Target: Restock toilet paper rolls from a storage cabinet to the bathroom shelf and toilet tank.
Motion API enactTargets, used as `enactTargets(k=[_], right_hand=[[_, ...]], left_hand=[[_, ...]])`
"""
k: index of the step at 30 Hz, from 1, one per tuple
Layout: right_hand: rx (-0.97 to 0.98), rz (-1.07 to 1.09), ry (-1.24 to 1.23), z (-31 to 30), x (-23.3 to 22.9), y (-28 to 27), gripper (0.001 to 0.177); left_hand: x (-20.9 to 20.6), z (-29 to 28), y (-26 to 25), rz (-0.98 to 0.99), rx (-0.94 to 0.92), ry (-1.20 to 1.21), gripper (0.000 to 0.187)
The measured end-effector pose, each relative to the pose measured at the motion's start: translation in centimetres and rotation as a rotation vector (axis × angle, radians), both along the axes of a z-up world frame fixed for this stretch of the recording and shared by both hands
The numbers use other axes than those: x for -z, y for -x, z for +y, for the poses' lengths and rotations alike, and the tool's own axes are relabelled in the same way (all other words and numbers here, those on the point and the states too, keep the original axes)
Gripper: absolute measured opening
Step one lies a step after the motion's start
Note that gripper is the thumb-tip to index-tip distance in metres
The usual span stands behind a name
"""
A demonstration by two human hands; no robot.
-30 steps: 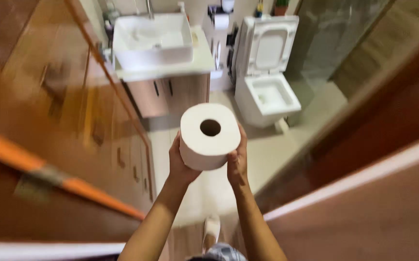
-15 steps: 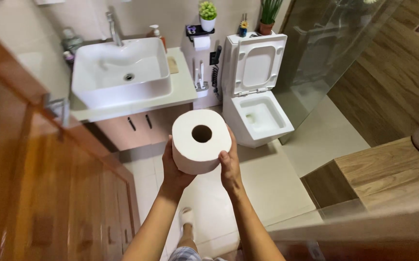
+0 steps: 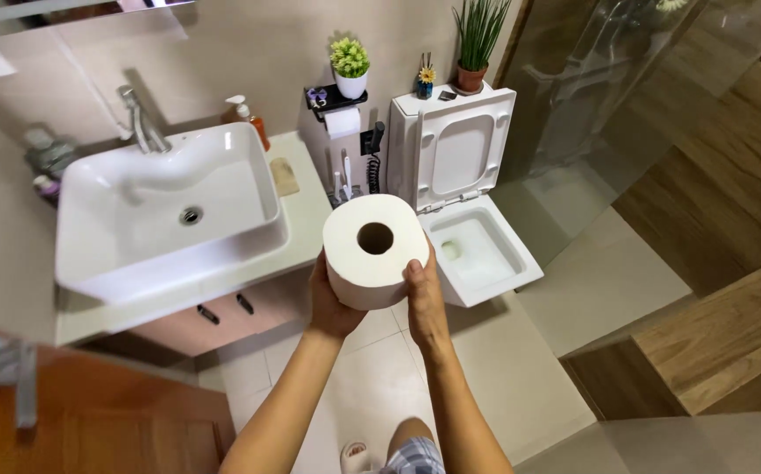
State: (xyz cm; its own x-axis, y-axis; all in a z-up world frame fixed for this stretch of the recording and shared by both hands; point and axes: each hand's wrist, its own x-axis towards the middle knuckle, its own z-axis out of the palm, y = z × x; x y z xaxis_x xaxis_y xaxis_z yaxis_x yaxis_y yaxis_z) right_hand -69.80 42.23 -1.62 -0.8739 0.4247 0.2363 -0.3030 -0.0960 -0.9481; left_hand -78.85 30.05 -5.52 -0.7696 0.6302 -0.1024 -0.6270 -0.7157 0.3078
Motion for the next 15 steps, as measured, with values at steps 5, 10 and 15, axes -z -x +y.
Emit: enactTargets(k=[5, 10, 15], right_hand=[[0.045, -0.037, 0.019, 5.0, 0.2, 7.3, 0.105], [-0.016, -0.042, 0.088, 10.4, 0.0, 15.0, 0.099], [-0.048, -0.091, 0.058, 14.5, 0.9, 24.7, 0.094]], left_hand=[[3.1, 5.5, 8.6, 0.062, -0.013, 0.166, 0.058], [4.3, 10.3, 16.2, 0.027, -0.085, 0.351, 0.057], [5.6, 12.7, 24.3, 0.157, -0.220, 0.445, 0.073]])
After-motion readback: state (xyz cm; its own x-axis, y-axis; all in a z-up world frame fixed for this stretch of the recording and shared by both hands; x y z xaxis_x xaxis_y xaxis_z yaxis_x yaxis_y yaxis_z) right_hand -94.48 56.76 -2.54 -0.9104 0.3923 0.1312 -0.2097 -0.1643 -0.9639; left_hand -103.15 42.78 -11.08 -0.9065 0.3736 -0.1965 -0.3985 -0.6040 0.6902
